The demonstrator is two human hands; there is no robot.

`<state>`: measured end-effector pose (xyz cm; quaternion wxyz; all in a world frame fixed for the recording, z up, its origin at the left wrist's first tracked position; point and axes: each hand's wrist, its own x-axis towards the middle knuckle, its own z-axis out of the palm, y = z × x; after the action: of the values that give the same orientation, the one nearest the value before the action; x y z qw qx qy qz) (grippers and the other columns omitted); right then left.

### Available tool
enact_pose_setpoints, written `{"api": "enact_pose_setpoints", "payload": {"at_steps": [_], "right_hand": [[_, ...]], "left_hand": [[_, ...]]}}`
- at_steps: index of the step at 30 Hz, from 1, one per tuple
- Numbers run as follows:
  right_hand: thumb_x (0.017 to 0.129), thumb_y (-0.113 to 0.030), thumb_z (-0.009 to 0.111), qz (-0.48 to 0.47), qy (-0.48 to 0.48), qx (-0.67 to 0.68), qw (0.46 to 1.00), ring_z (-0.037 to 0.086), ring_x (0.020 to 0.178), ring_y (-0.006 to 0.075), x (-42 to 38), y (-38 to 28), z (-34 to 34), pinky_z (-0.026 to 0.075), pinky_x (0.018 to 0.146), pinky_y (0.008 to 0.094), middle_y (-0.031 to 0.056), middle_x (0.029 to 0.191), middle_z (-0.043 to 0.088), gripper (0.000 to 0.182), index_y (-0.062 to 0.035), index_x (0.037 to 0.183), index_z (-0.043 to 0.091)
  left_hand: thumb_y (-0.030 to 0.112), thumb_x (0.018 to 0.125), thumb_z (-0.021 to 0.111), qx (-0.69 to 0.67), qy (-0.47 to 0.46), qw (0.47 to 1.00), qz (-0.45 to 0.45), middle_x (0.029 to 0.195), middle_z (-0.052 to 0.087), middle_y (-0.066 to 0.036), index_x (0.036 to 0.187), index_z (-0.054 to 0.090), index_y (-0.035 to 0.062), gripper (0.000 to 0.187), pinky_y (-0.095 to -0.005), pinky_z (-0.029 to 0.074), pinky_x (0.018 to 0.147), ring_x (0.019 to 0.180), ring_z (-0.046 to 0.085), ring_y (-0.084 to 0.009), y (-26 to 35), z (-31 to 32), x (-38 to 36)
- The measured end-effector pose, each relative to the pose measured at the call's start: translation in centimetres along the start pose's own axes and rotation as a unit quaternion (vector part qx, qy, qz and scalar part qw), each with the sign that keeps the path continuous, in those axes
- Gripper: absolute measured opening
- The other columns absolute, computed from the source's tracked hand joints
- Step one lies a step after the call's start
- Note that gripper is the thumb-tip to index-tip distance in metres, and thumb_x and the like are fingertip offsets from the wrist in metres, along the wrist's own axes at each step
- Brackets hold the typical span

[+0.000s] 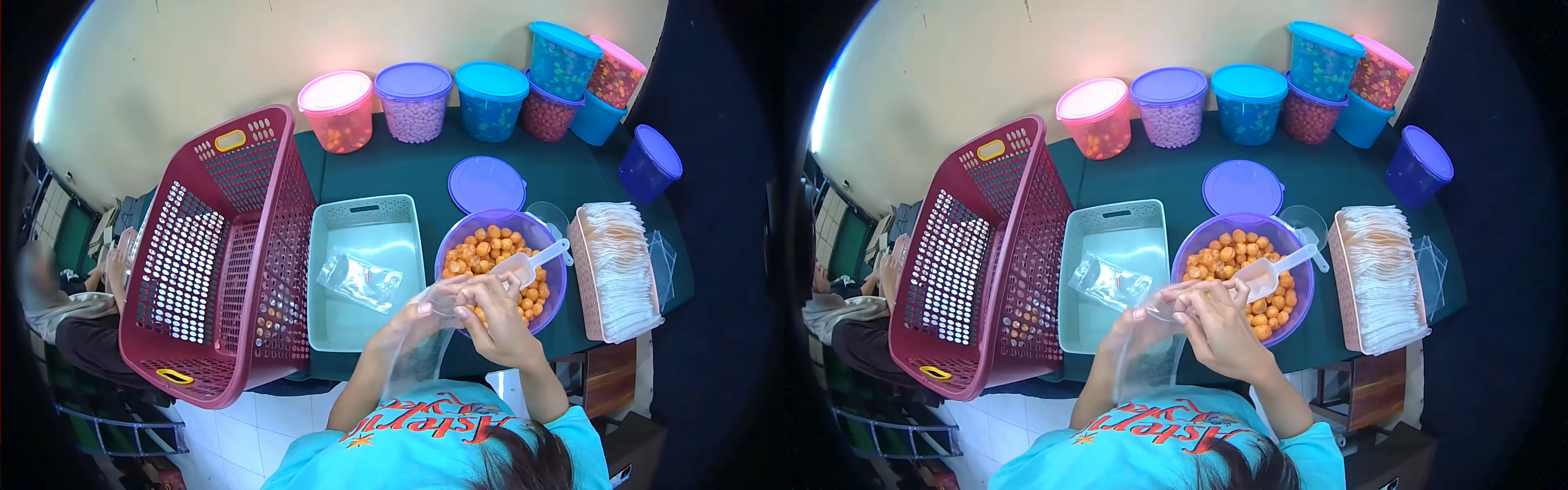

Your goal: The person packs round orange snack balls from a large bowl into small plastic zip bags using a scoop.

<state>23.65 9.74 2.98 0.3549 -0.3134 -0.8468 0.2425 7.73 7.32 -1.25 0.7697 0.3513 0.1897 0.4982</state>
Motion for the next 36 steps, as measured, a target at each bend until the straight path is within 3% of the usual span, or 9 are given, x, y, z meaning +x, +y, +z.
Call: {"api": "enact_pose_setpoints", "payload": {"at_steps": [4,7,10,12,16,23,27,32,36], "right_hand": [[0.077,-0.008,0.051,-0.015,-0.02,0.022,0.999,0.045,0.097,0.0201,0.3,-0.7,-0.5,0.02,0.083,0.0407,0.0014,0.1,0.057,0.008,-0.0071,0.085,0.049],[0.077,-0.009,0.052,-0.033,-0.024,0.003,0.999,0.044,0.1,0.0207,-0.3,-0.6,-1.2,0.019,0.084,0.0405,0.0001,0.105,0.056,0.009,-0.0073,0.085,0.048],[0.077,-0.009,0.053,-0.035,-0.035,0.011,0.999,0.043,0.101,0.0217,-0.8,-0.8,-1.4,0.019,0.085,0.0401,-0.0005,0.108,0.056,0.009,-0.0076,0.083,0.048],[0.076,-0.009,0.053,-0.034,-0.038,0.009,0.999,0.043,0.101,0.0217,-0.8,-0.6,-1.5,0.018,0.086,0.0399,-0.0005,0.108,0.057,0.009,-0.0078,0.083,0.048],[0.075,-0.008,0.055,-0.054,-0.045,0.001,0.998,0.044,0.1,0.0218,-1.3,0.5,-2.2,0.019,0.086,0.0393,-0.0001,0.107,0.057,0.01,-0.0081,0.083,0.048],[0.073,-0.008,0.057,-0.082,-0.1,0.043,0.991,0.045,0.098,0.0224,-1.6,2.0,-4.3,0.021,0.086,0.039,0.0017,0.107,0.057,0.013,-0.0081,0.083,0.048],[0.07,-0.008,0.058,-0.069,-0.049,0.058,0.995,0.046,0.098,0.0253,-0.6,4.2,-6.8,0.029,0.086,0.0366,0.0093,0.104,0.055,0.021,-0.0065,0.09,0.049],[0.072,-0.013,0.057,-0.007,-0.108,-0.206,0.973,0.043,0.102,0.0264,0.3,10.0,-9.0,0.025,0.09,0.0405,0.0111,0.106,0.051,0.029,-0.002,0.098,0.05],[0.073,-0.018,0.057,-0.007,-0.138,-0.247,0.959,0.042,0.103,0.0261,0.5,12.2,-9.3,0.022,0.091,0.0437,0.0103,0.104,0.051,0.026,-0.0011,0.093,0.055]], "left_hand": [[0.038,0.068,0.065,0.033,-0.033,0.999,-0.02,0.117,0.044,-0.014,0.126,0.032,0.0015,0.075,-0.0344,0.039,0.085,0.103,0.048,-0.0186,1.7,-1.6,0.5],[0.034,0.061,0.074,0.096,0.039,0.993,-0.051,0.111,0.05,-0.015,0.125,0.031,-0.0026,0.085,-0.0325,0.044,0.079,0.095,0.053,-0.0193,3.3,-1.1,0.2],[0.028,0.068,0.069,0.158,-0.015,0.985,-0.072,0.118,0.043,-0.014,0.125,0.032,-0.001,0.075,-0.0335,0.037,0.088,0.105,0.047,-0.0183,3.3,-1.7,0.0],[0.029,0.066,0.071,0.139,-0.123,0.982,-0.038,0.121,0.041,-0.013,0.125,0.031,-0.0027,0.077,-0.0349,0.031,0.095,0.111,0.041,-0.0195,2.4,-2.3,0.0],[0.027,0.065,0.072,0.093,-0.131,0.986,-0.04,0.123,0.039,-0.013,0.125,0.031,-0.0037,0.078,-0.0356,0.026,0.098,0.116,0.036,-0.0207,1.1,-1.7,0.2],[0.023,0.066,0.07,0.087,-0.052,0.994,-0.047,0.12,0.043,-0.012,0.121,0.038,-0.003,0.069,-0.0346,0.029,0.096,0.112,0.041,-0.0189,-1.1,-0.9,-0.6],[0.023,0.064,0.07,0.08,-0.011,0.997,0.009,0.114,0.046,-0.01,0.12,0.037,-0.0015,0.07,-0.0342,0.032,0.094,0.107,0.045,-0.0191,-2.2,0.5,-0.8],[0.028,0.062,0.072,0.104,0.065,0.989,0.084,0.111,0.047,-0.01,0.122,0.035,-0.0006,0.076,-0.0346,0.032,0.094,0.107,0.045,-0.0204,-3.5,1.7,-1.1],[0.032,0.061,0.072,0.13,0.136,0.977,0.102,0.111,0.047,-0.011,0.122,0.034,-0.0017,0.079,-0.0354,0.031,0.095,0.108,0.044,-0.0209,-4.5,2.4,-1.2]]}}
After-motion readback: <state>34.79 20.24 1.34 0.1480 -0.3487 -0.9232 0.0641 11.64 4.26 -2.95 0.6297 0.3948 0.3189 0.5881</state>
